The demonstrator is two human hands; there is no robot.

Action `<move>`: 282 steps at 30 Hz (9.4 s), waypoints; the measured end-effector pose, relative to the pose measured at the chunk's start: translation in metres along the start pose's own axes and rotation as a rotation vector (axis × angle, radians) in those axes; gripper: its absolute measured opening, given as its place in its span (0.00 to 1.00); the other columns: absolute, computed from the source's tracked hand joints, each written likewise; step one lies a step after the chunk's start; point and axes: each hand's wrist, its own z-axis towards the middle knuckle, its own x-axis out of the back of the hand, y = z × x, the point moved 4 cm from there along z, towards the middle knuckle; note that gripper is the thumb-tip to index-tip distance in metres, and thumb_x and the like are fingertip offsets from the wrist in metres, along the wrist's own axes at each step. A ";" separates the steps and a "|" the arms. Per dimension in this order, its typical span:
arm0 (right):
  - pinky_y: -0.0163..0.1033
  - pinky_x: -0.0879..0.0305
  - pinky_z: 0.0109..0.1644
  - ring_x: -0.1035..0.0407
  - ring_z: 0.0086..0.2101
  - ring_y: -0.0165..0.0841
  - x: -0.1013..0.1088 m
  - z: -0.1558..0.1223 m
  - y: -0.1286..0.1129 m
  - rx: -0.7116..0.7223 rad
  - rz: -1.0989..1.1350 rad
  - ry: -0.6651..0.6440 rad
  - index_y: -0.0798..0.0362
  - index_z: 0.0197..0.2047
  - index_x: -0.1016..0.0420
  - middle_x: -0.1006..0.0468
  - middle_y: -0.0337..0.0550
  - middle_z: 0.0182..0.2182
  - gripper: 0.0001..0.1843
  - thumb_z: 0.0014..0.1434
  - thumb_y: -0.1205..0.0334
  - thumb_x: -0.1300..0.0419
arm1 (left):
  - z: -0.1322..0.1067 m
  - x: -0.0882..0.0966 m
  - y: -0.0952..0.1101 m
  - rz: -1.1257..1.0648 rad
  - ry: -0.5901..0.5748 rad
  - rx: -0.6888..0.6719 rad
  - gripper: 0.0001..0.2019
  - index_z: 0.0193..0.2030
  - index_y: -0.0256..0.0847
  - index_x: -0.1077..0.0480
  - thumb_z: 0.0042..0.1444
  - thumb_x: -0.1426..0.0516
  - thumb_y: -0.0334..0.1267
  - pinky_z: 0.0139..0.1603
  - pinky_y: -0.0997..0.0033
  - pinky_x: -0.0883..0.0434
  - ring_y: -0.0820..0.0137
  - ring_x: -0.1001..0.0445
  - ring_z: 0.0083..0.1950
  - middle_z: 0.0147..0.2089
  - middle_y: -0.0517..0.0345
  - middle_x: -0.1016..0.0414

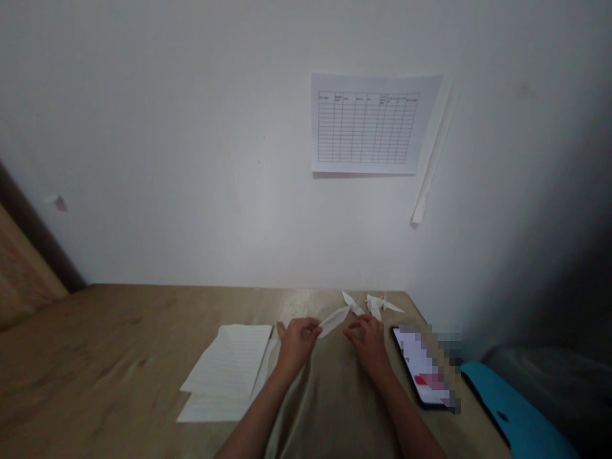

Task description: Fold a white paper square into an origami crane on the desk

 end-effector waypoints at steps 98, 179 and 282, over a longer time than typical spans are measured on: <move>0.64 0.69 0.71 0.36 0.59 0.44 -0.005 -0.005 -0.035 0.106 -0.207 -0.449 0.40 0.47 0.20 0.20 0.39 0.52 0.12 0.60 0.54 0.36 | -0.007 -0.021 0.010 0.346 -0.289 -0.082 0.09 0.44 0.56 0.24 0.56 0.36 0.47 0.66 0.14 0.64 0.47 0.50 0.76 0.73 0.68 0.39; 0.59 0.61 0.72 0.33 0.58 0.42 -0.007 -0.007 -0.035 0.249 -0.077 -0.413 0.44 0.37 0.17 0.16 0.38 0.40 0.09 0.58 0.67 0.36 | 0.001 -0.014 -0.005 0.264 -0.247 -0.179 0.10 0.41 0.60 0.19 0.53 0.32 0.38 0.71 0.25 0.59 0.50 0.46 0.74 0.72 0.63 0.39; 0.66 0.57 0.69 0.41 0.62 0.53 -0.010 -0.003 -0.033 -0.194 -0.283 -0.233 0.37 0.37 0.14 0.24 0.41 0.57 0.08 0.51 0.52 0.30 | 0.011 -0.023 -0.003 0.361 -0.334 0.014 0.18 0.54 0.72 0.25 0.57 0.38 0.49 0.67 0.19 0.69 0.44 0.62 0.79 0.80 0.70 0.59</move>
